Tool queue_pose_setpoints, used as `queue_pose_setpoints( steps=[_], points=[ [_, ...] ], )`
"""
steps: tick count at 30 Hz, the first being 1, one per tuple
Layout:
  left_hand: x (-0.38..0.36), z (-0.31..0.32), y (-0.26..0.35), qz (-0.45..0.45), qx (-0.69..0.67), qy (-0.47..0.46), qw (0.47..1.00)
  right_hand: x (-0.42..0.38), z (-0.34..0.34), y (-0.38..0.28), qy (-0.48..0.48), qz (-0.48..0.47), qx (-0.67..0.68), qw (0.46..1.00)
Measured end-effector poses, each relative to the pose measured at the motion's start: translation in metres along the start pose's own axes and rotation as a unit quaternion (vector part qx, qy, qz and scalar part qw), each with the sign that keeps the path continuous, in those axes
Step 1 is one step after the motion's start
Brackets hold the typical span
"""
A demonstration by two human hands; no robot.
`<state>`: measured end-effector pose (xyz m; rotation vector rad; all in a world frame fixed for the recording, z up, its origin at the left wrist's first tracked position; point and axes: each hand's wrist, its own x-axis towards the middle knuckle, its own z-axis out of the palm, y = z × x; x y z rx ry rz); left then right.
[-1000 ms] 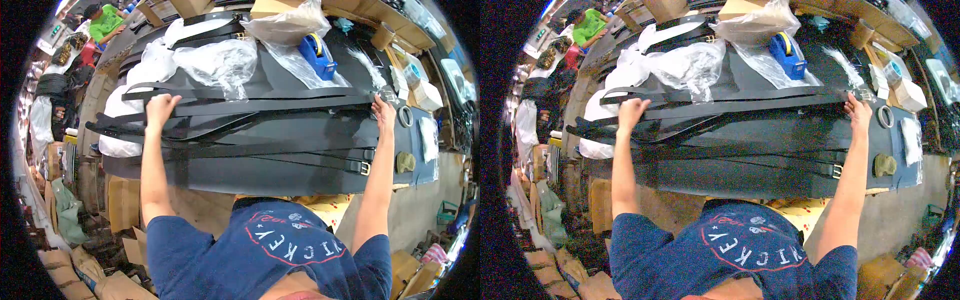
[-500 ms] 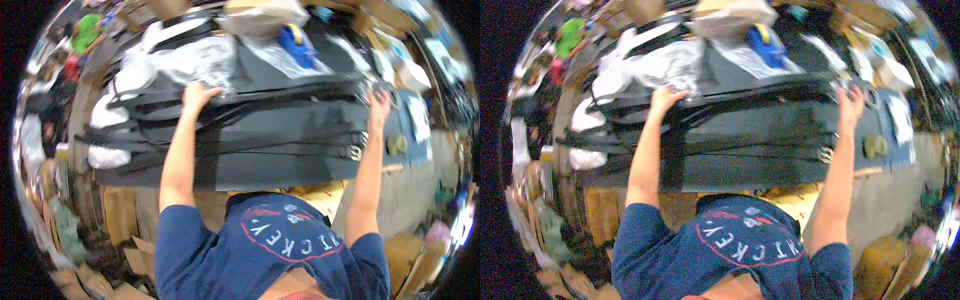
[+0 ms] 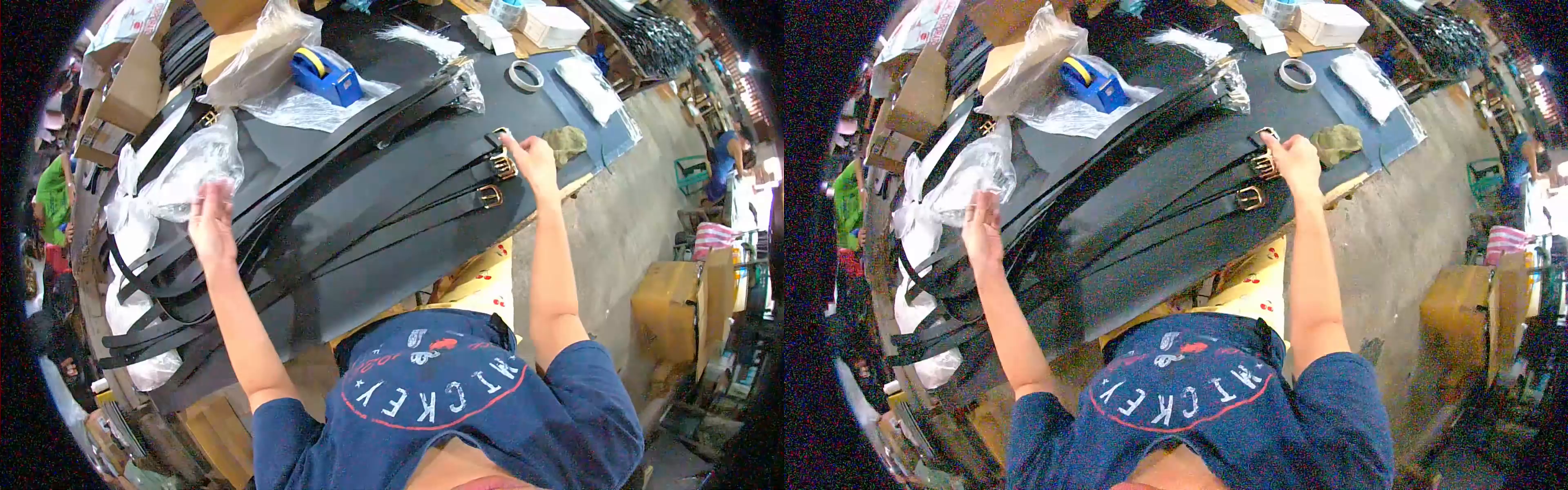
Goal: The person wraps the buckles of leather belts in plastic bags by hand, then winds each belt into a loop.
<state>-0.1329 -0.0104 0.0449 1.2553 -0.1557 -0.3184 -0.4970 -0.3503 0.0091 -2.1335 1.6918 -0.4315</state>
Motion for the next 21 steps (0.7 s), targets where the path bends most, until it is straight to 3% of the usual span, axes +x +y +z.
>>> queue_pose_setpoints(
  steps=[1, 5, 7, 9, 11, 13, 14, 15, 16, 17, 18, 19, 21],
  points=[
    [-0.014, 0.015, -0.002, -0.008, -0.003, -0.026, 1.0, 0.0, 0.003, -0.009, 0.011, 0.05, -0.018, 0.999],
    [-0.066, 0.054, -0.022, 0.04, 0.204, -0.245, 0.947, 0.004, 0.021, -0.036, 0.036, 0.071, -0.092, 0.993],
    [-0.076, 0.065, -0.031, 0.039, 0.234, -0.287, 0.928, 0.004, 0.021, -0.047, 0.003, 0.068, -0.115, 0.991],
    [-0.08, 0.072, -0.035, 0.02, 0.215, -0.288, 0.933, 0.008, 0.027, -0.047, 0.016, 0.09, -0.093, 0.991],
    [-0.084, 0.079, -0.032, -0.08, 0.093, -0.248, 0.961, 0.007, 0.029, -0.05, 0.061, 0.15, -0.03, 0.986],
    [-0.082, 0.078, -0.039, -0.09, 0.077, -0.235, 0.965, 0.005, 0.019, -0.049, 0.047, 0.133, 0.103, 0.985],
    [-0.082, 0.077, -0.043, -0.1, 0.056, -0.25, 0.961, 0.008, 0.024, -0.038, 0.034, 0.095, 0.281, 0.954],
    [-0.081, 0.077, -0.044, -0.107, 0.034, -0.265, 0.958, 0.011, 0.033, -0.034, 0.018, 0.057, 0.452, 0.89],
    [-0.081, 0.078, -0.04, -0.111, 0.037, -0.276, 0.954, -0.002, 0.024, -0.053, -0.022, 0.03, 0.631, 0.775],
    [-0.08, 0.081, -0.042, -0.126, 0.022, -0.27, 0.954, -0.022, 0.004, -0.077, -0.059, 0.006, 0.781, 0.621],
    [-0.078, 0.083, -0.04, -0.139, 0.004, -0.271, 0.953, -0.038, -0.01, -0.092, -0.064, 0.049, 0.81, 0.581],
    [-0.076, 0.086, -0.039, -0.152, -0.015, -0.274, 0.949, -0.041, -0.013, -0.089, -0.074, 0.049, 0.794, 0.601],
    [-0.071, 0.094, -0.039, -0.171, -0.018, -0.257, 0.951, -0.052, -0.016, -0.088, -0.118, -0.08, 0.811, 0.567]
  ],
)
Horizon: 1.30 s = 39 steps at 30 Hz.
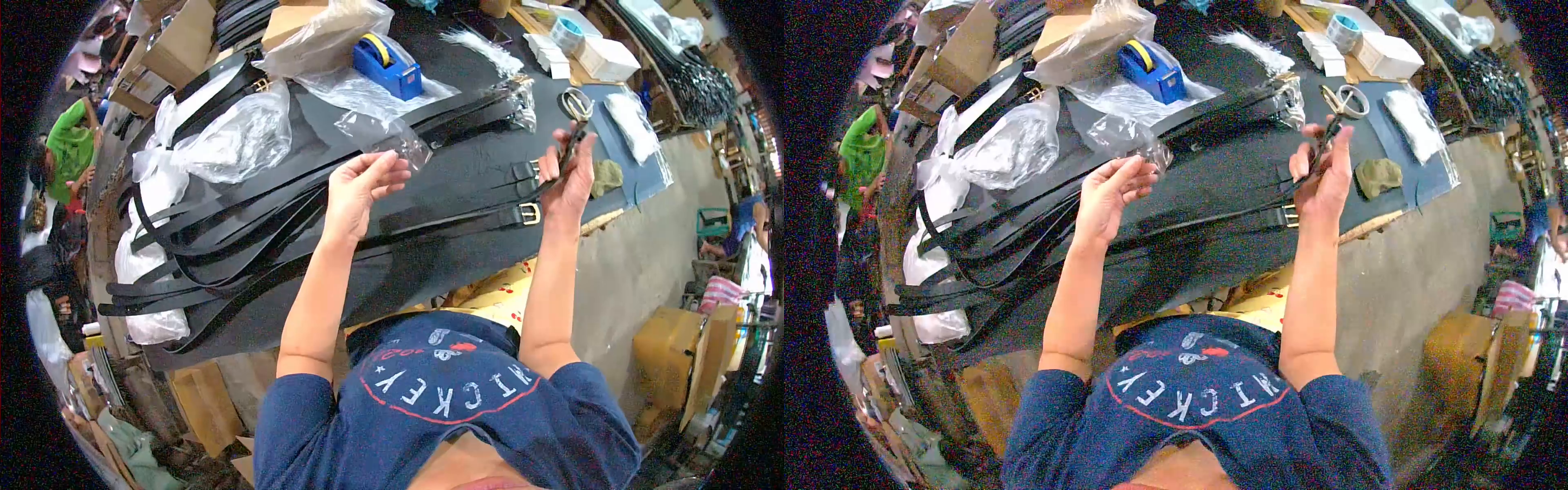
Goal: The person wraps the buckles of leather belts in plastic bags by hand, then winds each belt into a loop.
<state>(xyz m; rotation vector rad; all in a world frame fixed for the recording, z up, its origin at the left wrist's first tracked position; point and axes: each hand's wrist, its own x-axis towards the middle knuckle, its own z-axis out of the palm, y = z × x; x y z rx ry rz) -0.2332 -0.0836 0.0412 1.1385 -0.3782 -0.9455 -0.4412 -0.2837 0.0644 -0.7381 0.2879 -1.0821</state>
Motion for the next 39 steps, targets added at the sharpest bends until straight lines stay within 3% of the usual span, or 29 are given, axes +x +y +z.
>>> queue_pose_setpoints(
  steps=[1, 4, 5, 6, 8, 9, 12, 14, 15, 17, 22, 26, 32, 39],
  points=[
    [0.003, 0.003, 0.003, -0.019, -0.007, 0.005, 1.0, -0.002, 0.001, -0.003, -0.065, 0.024, 0.039, 0.997],
    [0.009, 0.012, 0.008, -0.034, -0.008, 0.002, 0.999, -0.002, 0.016, -0.008, -0.101, 0.068, 0.084, 0.989],
    [0.01, 0.015, 0.01, -0.029, 0.015, -0.005, 0.999, -0.004, 0.023, -0.01, -0.044, 0.081, 0.086, 0.992],
    [0.01, 0.018, 0.012, -0.024, 0.038, -0.012, 0.999, -0.004, 0.027, -0.012, -0.046, 0.081, 0.087, 0.992],
    [0.01, 0.02, 0.016, -0.024, 0.042, -0.018, 0.999, 0.001, 0.029, -0.017, 0.022, 0.157, 0.127, 0.979],
    [0.011, 0.019, 0.017, -0.028, 0.04, -0.036, 0.998, 0.01, 0.009, -0.017, -0.071, 0.208, 0.235, 0.947],
    [0.013, 0.016, 0.017, -0.037, 0.004, -0.057, 0.998, 0.011, 0.014, -0.019, -0.128, 0.208, 0.252, 0.936],
    [0.015, 0.016, 0.017, -0.041, -0.029, -0.064, 0.997, 0.002, 0.027, -0.022, -0.131, 0.193, 0.196, 0.952],
    [0.016, 0.017, 0.018, -0.059, -0.058, -0.062, 0.995, -0.006, 0.032, -0.024, -0.11, 0.172, 0.045, 0.978],
    [0.019, 0.019, 0.018, -0.075, -0.087, -0.063, 0.991, -0.018, 0.046, -0.026, -0.085, 0.139, -0.227, 0.96],
    [0.023, 0.031, 0.018, -0.098, -0.213, -0.079, 0.969, -0.057, 0.095, -0.009, -0.147, 0.148, -0.384, 0.899],
    [0.018, 0.041, 0.023, -0.091, -0.22, -0.078, 0.968, -0.063, 0.098, 0.007, -0.124, 0.096, -0.373, 0.914],
    [0.018, 0.046, 0.024, -0.091, -0.225, -0.09, 0.966, -0.056, 0.089, 0.013, -0.15, 0.123, -0.41, 0.891],
    [0.019, 0.046, 0.026, -0.136, -0.271, -0.074, 0.95, -0.057, 0.088, 0.01, -0.137, 0.113, -0.399, 0.9]
  ],
)
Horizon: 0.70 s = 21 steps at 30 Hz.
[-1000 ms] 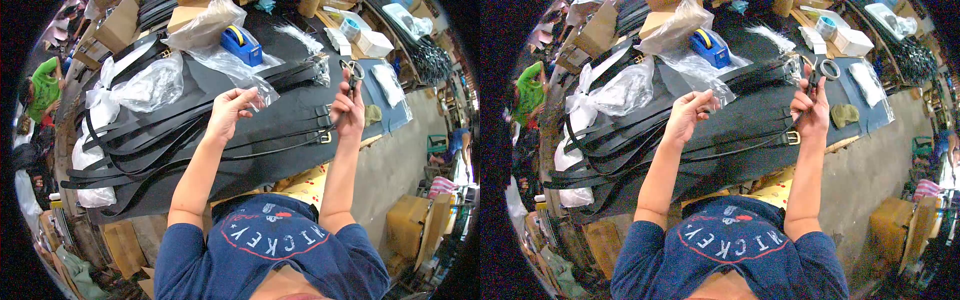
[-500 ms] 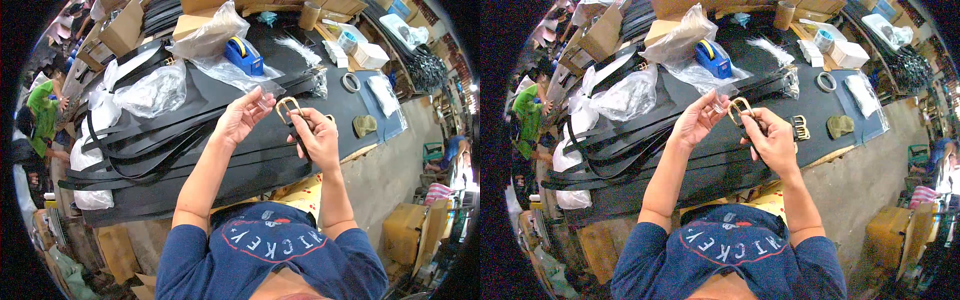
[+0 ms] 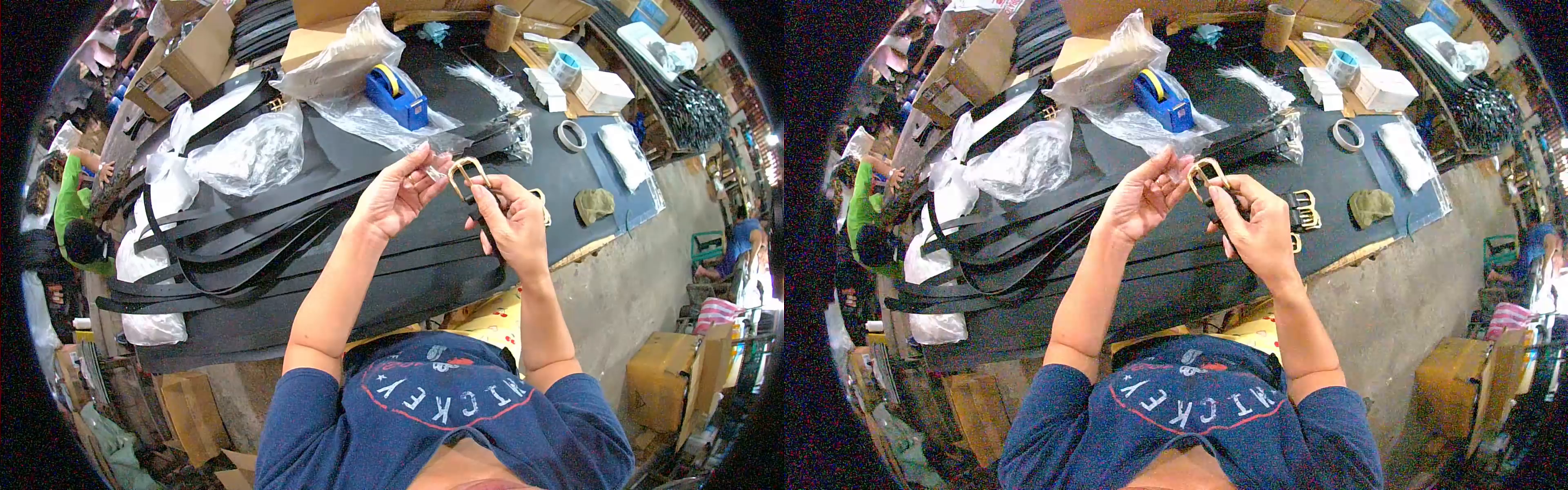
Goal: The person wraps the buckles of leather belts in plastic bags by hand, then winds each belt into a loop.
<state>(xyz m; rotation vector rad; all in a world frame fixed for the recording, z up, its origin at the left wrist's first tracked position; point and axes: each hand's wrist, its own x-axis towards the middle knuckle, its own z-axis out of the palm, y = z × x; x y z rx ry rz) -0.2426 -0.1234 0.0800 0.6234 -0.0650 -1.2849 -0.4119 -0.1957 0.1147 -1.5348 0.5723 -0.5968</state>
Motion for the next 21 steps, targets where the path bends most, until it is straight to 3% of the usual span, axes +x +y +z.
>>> queue_pose_setpoints(
  steps=[8, 10, 16, 21],
  points=[
    [-0.003, 0.0, -0.003, -0.004, 0.028, -0.007, 1.0, -0.003, -0.002, -0.004, -0.006, -0.003, -0.009, 1.0],
    [-0.007, 0.003, -0.006, 0.038, 0.095, -0.043, 0.994, -0.002, -0.001, 0.001, 0.002, -0.014, -0.009, 1.0],
    [-0.015, 0.009, -0.007, 0.11, 0.256, -0.029, 0.96, -0.002, -0.005, -0.002, -0.004, -0.036, 0.03, 0.999],
    [-0.019, 0.026, -0.008, 0.097, 0.277, -0.066, 0.954, 0.0, -0.001, -0.002, 0.029, -0.069, 0.077, 0.994]
  ],
)
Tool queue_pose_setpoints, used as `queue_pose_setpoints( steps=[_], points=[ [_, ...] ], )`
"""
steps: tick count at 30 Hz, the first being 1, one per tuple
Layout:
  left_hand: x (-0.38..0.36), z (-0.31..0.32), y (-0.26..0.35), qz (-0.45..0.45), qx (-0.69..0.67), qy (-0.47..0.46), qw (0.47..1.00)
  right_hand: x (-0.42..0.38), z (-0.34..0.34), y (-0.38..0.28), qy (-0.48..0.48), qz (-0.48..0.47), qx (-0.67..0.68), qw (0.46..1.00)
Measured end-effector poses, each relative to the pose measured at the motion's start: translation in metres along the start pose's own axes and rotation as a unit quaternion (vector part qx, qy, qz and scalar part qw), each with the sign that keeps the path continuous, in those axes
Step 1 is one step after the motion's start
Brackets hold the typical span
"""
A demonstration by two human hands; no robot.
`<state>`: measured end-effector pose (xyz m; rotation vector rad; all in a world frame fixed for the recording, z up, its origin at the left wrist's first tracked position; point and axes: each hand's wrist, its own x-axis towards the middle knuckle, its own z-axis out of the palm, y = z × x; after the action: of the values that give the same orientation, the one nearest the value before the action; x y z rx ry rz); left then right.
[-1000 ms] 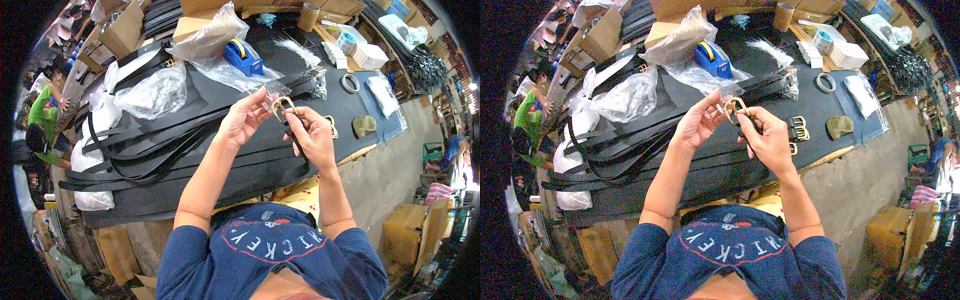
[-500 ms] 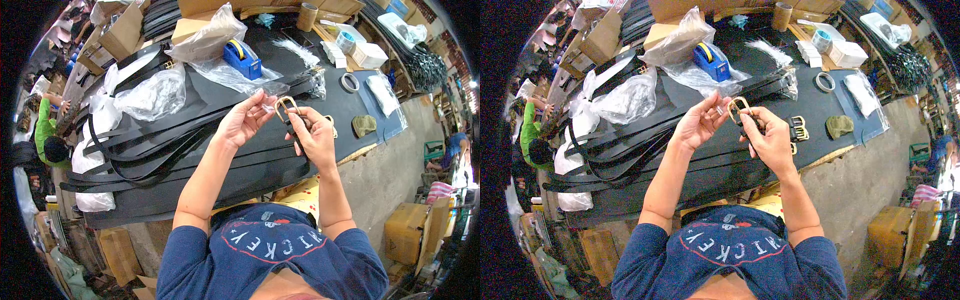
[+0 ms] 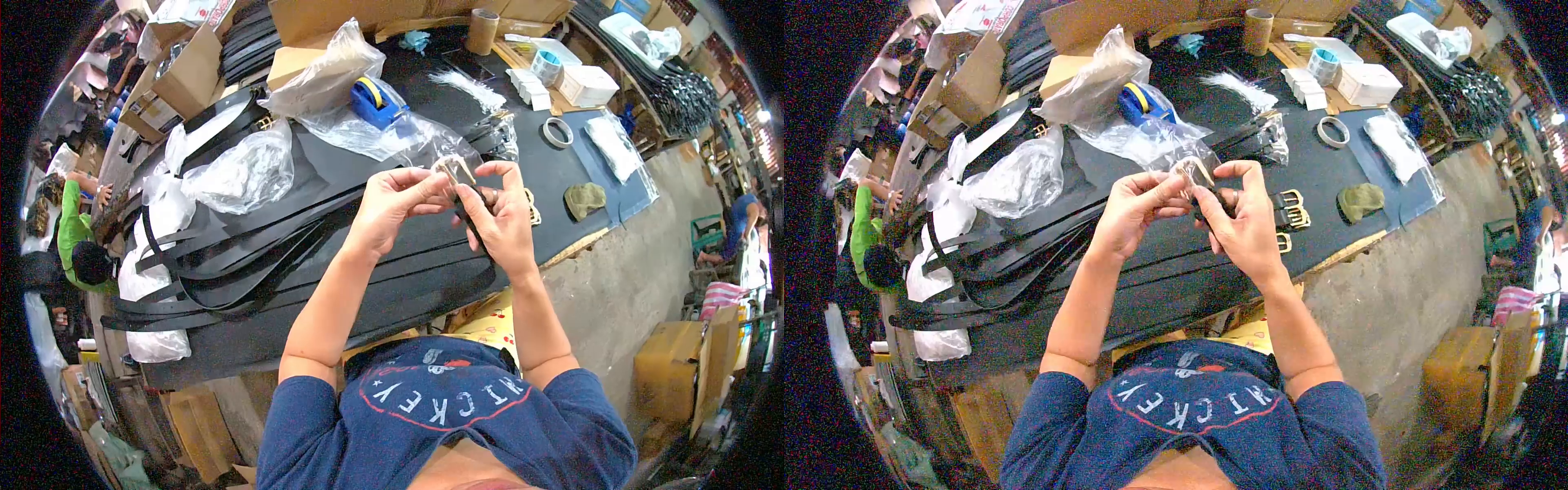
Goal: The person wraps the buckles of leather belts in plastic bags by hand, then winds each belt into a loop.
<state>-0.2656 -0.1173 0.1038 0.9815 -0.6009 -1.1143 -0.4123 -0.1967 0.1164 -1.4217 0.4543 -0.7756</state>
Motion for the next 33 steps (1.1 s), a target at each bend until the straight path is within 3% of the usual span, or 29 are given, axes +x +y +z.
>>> queue_pose_setpoints(
  steps=[6, 10, 16, 20, 28, 33],
  points=[
    [0.017, 0.01, 0.025, 0.032, 0.083, 0.005, 0.996, -0.006, -0.017, 0.002, -0.037, 0.014, 0.067, 0.997],
    [0.022, 0.014, 0.041, 0.049, 0.137, -0.036, 0.989, -0.018, -0.027, 0.016, 0.007, 0.049, 0.141, 0.989],
    [0.017, 0.008, 0.049, 0.014, 0.225, -0.094, 0.97, -0.022, -0.021, 0.013, 0.092, 0.016, 0.073, 0.993],
    [0.013, 0.012, 0.041, 0.026, 0.198, -0.138, 0.97, -0.02, -0.014, 0.013, 0.094, 0.017, 0.075, 0.993],
    [0.014, 0.02, 0.018, 0.005, 0.168, -0.122, 0.978, -0.02, -0.005, 0.003, 0.12, -0.035, 0.093, 0.988],
    [0.013, 0.02, 0.012, -0.007, 0.162, -0.154, 0.975, -0.019, -0.015, 0.011, 0.072, -0.009, 0.096, 0.993]
  ],
)
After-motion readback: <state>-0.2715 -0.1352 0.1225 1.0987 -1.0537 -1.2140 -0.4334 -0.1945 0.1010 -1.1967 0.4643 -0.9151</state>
